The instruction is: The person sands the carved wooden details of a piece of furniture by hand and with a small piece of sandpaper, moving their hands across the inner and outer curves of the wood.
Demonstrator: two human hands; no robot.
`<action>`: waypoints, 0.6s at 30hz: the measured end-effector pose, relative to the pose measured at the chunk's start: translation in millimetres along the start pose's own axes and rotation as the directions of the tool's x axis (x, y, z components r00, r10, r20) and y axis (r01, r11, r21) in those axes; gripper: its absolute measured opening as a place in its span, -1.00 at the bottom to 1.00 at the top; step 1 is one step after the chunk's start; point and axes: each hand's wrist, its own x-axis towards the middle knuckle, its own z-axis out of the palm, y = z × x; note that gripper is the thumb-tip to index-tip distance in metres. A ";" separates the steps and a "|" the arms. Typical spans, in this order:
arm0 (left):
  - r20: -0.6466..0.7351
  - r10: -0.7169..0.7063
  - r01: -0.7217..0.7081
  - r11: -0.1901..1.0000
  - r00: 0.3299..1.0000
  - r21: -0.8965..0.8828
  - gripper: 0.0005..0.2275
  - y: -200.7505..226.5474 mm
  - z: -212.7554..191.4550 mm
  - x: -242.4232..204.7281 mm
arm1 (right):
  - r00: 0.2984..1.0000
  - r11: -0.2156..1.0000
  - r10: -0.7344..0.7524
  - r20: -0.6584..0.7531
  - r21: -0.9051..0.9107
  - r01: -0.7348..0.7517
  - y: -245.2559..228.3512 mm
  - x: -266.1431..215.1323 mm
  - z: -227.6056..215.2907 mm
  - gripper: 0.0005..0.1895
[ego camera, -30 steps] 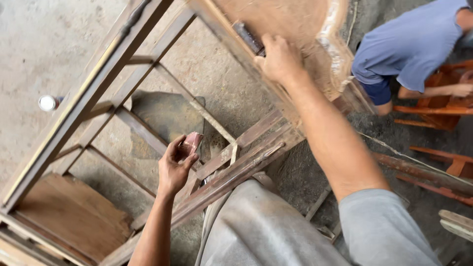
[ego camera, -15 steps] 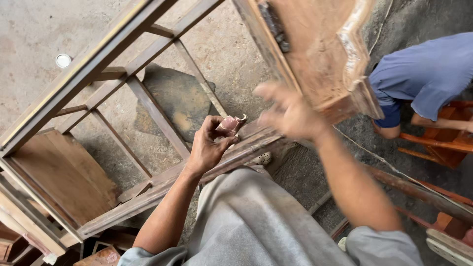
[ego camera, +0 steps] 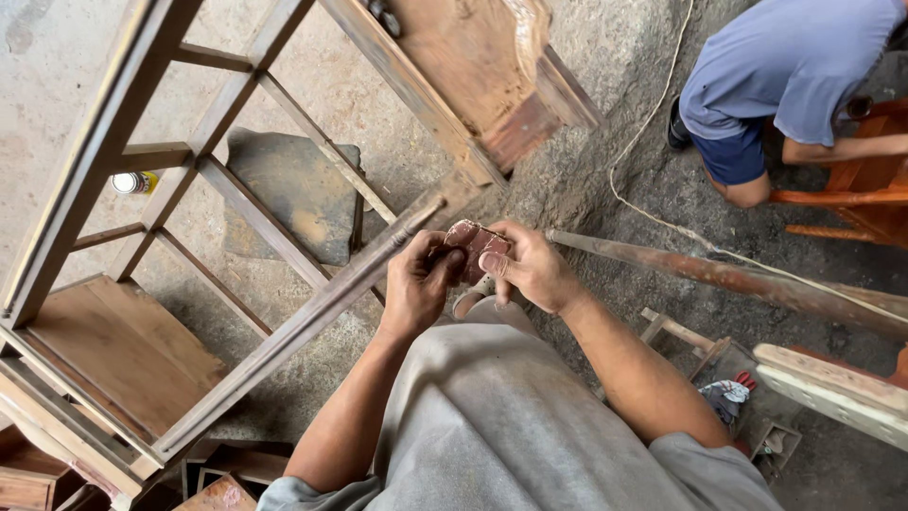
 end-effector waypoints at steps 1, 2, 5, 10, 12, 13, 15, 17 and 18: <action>0.034 -0.034 0.035 0.999 0.999 -0.017 -0.90 -4.6 8.1 -3.1 | 0.978 0.956 0.183 0.100 0.212 -0.201 3.9 -7.7 -2.9 -0.64; 0.065 -0.060 0.062 0.997 0.996 -0.034 -0.93 -8.0 14.5 -3.9 | 0.916 0.835 0.326 0.232 0.384 -0.395 6.6 -12.8 -6.5 -0.62; 0.094 0.257 -0.273 0.864 0.962 0.423 -0.85 -7.1 21.1 -11.5 | 0.967 0.814 0.156 0.204 0.527 -0.243 14.0 -32.5 -8.0 -0.60; 0.190 0.248 -0.290 0.926 0.950 0.243 -0.78 -10.4 24.1 -8.4 | 0.995 0.887 -0.092 0.027 0.456 0.070 44.5 -35.6 -13.1 -0.70; 0.273 0.208 -0.238 0.968 0.939 0.080 -0.76 -12.2 22.3 0.0 | 0.979 0.899 -0.188 -0.083 0.386 0.206 51.4 -34.7 -13.9 -0.75; 0.274 -0.021 0.012 0.999 0.961 0.035 -0.77 -10.9 20.8 0.7 | 0.960 0.955 -0.234 -0.153 0.146 0.257 52.3 -33.5 -11.9 -0.78; 0.300 -0.251 0.264 0.965 0.920 -0.002 -0.77 -4.7 18.3 10.2 | 0.932 0.958 -0.283 -0.225 -0.108 0.265 50.5 -28.3 -8.6 -0.81; 0.288 -0.396 0.341 0.913 0.872 0.223 -0.72 2.9 12.3 17.3 | 0.769 0.717 -0.616 -0.172 -0.527 0.456 47.9 -24.0 0.7 -0.75; 0.303 -0.395 0.339 0.914 0.867 0.222 -0.72 6.3 8.3 22.9 | 0.770 0.718 -0.612 -0.182 -0.536 0.444 45.6 -21.2 4.9 -0.75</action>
